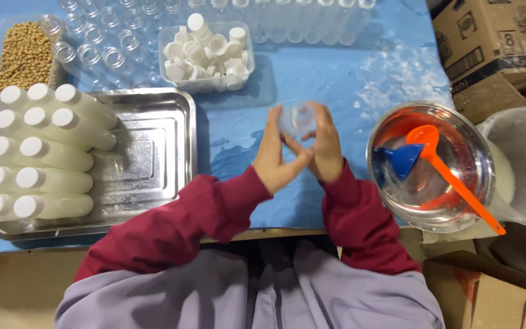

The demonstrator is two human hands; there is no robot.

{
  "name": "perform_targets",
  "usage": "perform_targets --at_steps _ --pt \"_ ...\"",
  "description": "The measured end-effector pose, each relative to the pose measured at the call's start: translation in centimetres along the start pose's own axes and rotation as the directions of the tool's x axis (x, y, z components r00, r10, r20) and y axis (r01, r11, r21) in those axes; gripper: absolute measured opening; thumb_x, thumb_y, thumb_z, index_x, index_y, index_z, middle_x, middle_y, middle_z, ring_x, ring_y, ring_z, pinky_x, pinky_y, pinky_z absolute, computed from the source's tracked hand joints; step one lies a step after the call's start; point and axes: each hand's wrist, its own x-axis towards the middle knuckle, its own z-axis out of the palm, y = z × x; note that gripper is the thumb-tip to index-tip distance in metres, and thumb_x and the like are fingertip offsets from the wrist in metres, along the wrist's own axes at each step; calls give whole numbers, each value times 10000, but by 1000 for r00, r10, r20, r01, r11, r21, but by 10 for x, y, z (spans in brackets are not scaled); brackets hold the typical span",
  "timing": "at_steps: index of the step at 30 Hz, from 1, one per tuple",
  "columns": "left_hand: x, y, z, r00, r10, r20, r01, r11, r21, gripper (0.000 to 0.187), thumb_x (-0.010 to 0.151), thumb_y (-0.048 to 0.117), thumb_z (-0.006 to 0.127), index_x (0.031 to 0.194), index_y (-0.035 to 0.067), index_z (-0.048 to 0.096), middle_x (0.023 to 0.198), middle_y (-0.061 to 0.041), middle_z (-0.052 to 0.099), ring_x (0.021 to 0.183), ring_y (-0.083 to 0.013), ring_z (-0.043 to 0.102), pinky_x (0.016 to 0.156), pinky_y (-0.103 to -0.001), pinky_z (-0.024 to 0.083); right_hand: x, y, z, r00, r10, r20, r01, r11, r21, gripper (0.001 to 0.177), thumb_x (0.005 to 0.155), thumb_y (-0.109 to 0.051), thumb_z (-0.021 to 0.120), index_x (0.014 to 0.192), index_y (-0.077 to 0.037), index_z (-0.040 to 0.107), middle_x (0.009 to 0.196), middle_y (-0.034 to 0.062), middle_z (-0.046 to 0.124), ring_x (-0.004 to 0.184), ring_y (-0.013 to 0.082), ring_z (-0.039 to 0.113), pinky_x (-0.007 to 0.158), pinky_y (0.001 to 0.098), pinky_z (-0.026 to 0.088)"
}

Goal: The person uses an orange ladle and a blue funnel to transfer a white liquid from a large container into small plastic bottles. After filling, the person screws a white cap onto the bottle and places it on a metal tray with other filled bottles.

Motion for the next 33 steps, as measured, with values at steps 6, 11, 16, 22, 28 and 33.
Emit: perform_targets --at_steps 6,11,16,22,28,33 --pt "-31 60 32 988 -14 152 57 958 -282 976 803 105 711 1559 -101 130 1507 -405 306 1513 -492 196 1246 -562 128 -66 -42 -44 974 -206 -96 160 921 -355 628 808 -310 912 1302 -99 586 978 55 575 810 222 585 648 299 548" --pt "-43 60 72 969 14 248 55 961 -270 1011 772 140 743 1556 -85 146 1528 -403 239 1503 -535 165 1236 -575 133 -95 -37 -93 969 -203 -141 96 835 -542 720 745 -355 905 1302 -23 593 958 122 615 816 285 630 641 378 552" --pt "-26 73 125 959 59 278 13 968 -249 989 728 137 738 1554 -52 228 1557 -429 197 1504 -565 146 1243 -577 154 -108 -44 -145 974 -51 -219 -68 862 -503 629 732 -229 861 1260 -16 594 962 196 631 823 425 636 715 475 553" --pt "7 33 197 939 204 276 -154 969 -191 792 806 133 675 1541 19 402 1580 -408 228 1477 -576 248 1235 -593 247 -115 -14 -197 926 49 -374 -258 805 -534 670 713 -307 815 1287 -47 589 907 196 634 806 391 684 698 529 524" --pt "48 5 232 925 211 316 -148 966 -213 675 876 106 520 1539 47 413 1506 -331 416 1497 -495 289 1249 -557 246 -123 4 -227 886 48 -461 -344 735 -584 501 745 -324 772 1146 -54 639 905 161 674 769 375 712 660 510 574" --pt "67 -6 244 840 -144 523 -291 694 659 604 925 686 453 1103 144 654 894 -96 710 876 -349 740 772 -530 530 -129 38 -244 871 55 -487 -356 754 -552 622 848 -578 804 1150 -69 611 947 154 717 792 390 729 680 514 593"
